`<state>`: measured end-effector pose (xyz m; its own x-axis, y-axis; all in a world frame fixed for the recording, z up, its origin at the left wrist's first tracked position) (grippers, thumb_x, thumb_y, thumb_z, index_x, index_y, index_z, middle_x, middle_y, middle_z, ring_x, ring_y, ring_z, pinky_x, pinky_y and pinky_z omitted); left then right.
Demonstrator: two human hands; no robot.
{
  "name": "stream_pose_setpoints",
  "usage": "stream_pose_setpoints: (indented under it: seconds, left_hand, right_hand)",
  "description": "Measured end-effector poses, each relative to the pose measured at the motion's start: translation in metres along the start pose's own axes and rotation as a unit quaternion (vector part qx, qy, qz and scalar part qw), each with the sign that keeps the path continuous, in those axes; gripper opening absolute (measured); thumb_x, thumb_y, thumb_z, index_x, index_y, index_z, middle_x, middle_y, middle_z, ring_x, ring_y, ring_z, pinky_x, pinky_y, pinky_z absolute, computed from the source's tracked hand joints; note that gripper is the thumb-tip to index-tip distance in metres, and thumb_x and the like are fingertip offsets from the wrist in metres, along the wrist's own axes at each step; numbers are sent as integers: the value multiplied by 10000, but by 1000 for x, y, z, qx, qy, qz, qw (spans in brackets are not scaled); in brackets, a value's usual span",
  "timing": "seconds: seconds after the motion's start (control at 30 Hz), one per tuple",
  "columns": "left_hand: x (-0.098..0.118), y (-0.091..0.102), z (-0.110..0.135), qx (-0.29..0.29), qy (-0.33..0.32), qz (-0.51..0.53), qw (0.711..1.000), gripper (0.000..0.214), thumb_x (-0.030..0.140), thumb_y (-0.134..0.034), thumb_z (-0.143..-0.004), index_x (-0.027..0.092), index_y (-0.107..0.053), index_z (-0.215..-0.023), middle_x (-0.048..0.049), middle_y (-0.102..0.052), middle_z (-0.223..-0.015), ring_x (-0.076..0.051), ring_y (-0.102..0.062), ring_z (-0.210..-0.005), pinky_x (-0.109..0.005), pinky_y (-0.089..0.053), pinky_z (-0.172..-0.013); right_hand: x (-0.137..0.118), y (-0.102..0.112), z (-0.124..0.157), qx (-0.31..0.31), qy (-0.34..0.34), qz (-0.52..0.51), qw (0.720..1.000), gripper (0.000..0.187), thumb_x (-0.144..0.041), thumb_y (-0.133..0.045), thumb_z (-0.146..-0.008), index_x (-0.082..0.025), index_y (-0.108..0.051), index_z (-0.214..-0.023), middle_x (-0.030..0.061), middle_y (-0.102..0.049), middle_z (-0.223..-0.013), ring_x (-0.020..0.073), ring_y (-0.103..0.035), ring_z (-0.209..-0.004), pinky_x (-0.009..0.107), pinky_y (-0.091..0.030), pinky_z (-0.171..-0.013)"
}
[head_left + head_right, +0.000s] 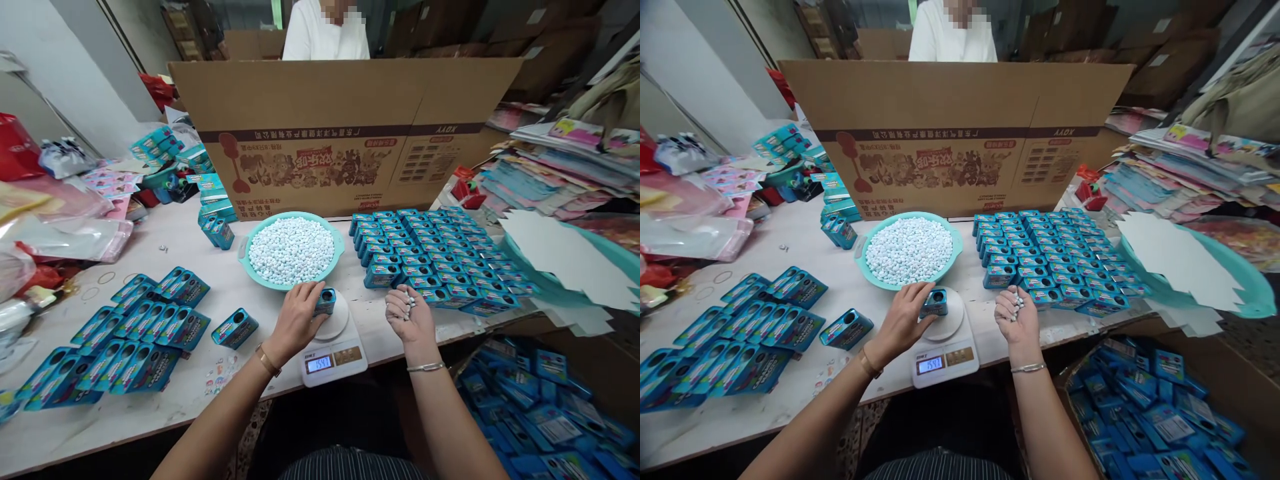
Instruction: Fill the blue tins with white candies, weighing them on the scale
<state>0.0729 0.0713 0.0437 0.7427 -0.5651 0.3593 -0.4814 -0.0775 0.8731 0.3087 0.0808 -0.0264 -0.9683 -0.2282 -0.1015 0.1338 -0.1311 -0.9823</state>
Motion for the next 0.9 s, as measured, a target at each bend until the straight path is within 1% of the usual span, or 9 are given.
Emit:
stream_pose_setpoints:
  seconds: [0.2, 0.3, 0.4, 0.47, 0.53, 0.63, 0.73, 0.83, 0.9]
  left_hand:
    - [-7, -4, 1, -1, 31, -7, 999, 561, 206, -695, -810, 212, -470, -1323, -110, -592, -1242, -295, -543, -1132, -476, -467, -968]
    - [-16, -7, 5, 16, 62, 15, 998, 449, 198, -675, -824, 226, -524, -1246, -91, -616, -1165, -277, -576, -1061, -448, -497, -915]
    - [-19, -10, 8, 31, 67, 87, 993, 360, 173, -616, -854, 232, -551, -1203, -68, -604, -1075, -229, -612, -971, -388, -526, -857]
    - [-14, -7, 6, 40, 52, 138, 988, 348, 152, -589, -852, 231, -566, -1190, -56, -576, -1037, -201, -620, -935, -353, -538, -827]
    - [-2, 5, -1, 48, 28, 163, 985, 356, 148, -588, -845, 233, -577, -1190, -48, -559, -1009, -190, -616, -916, -341, -544, -813]
    - [24, 31, -19, 53, -13, 154, 987, 388, 184, -604, -857, 251, -564, -1236, -52, -565, -1042, -196, -609, -958, -347, -539, -848]
    - [48, 37, -40, -12, -44, 102, 994, 381, 173, -586, -861, 248, -566, -1234, -62, -597, -1088, -207, -619, -985, -349, -531, -869]
    - [55, 18, -52, -117, -54, 30, 991, 357, 125, -570, -824, 224, -603, -1165, -57, -639, -999, -222, -639, -905, -359, -538, -811]
    - [53, 7, -54, -155, -48, -7, 987, 369, 111, -565, -808, 209, -609, -1161, -60, -650, -964, -241, -645, -894, -376, -536, -796]
  right_hand:
    - [6, 3, -4, 22, -4, -18, 1000, 151, -104, -528, -858, -216, -460, -783, -92, -433, -544, 72, -434, -412, 160, -330, -352]
    - [19, 7, -10, 77, 0, -51, 996, 162, -112, -535, -852, -210, -468, -743, -89, -437, -524, 71, -430, -392, 158, -344, -344]
    - [36, 15, -14, 165, 21, -68, 984, 150, -129, -537, -854, -199, -503, -726, -65, -504, -542, 74, -502, -431, 167, -449, -414]
    - [47, 20, -15, 214, 37, -58, 974, 140, -133, -531, -855, -191, -536, -727, -38, -570, -572, 93, -582, -499, 213, -542, -519]
    - [56, 21, -17, 243, 47, -46, 968, 162, -137, -506, -866, -184, -557, -720, -15, -615, -592, 121, -635, -555, 289, -595, -620]
    - [65, 16, -20, 253, 55, -43, 965, 217, -159, -457, -897, -182, -573, -715, 3, -647, -604, 143, -660, -581, 326, -598, -630]
    - [72, 9, -27, 224, 50, -36, 973, 196, -184, -475, -892, -184, -591, -733, 11, -670, -633, 148, -657, -575, 255, -534, -494]
    - [80, 8, -33, 194, 42, -23, 980, 116, -183, -555, -839, -176, -601, -733, 16, -682, -654, 148, -657, -578, 231, -512, -477]
    - [84, 10, -35, 186, 45, -18, 981, 81, -168, -597, -800, -174, -597, -719, 15, -681, -652, 151, -664, -598, 242, -541, -532]
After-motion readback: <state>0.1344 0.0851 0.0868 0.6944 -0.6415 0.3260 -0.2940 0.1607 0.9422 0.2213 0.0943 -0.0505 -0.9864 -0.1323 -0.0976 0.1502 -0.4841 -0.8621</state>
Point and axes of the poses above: each hand's wrist, its own z-axis away from the middle knuckle, its own y-axis out of the back of the hand, x = y × z, the point moved 6 cm from there along -z, towards the middle knuckle
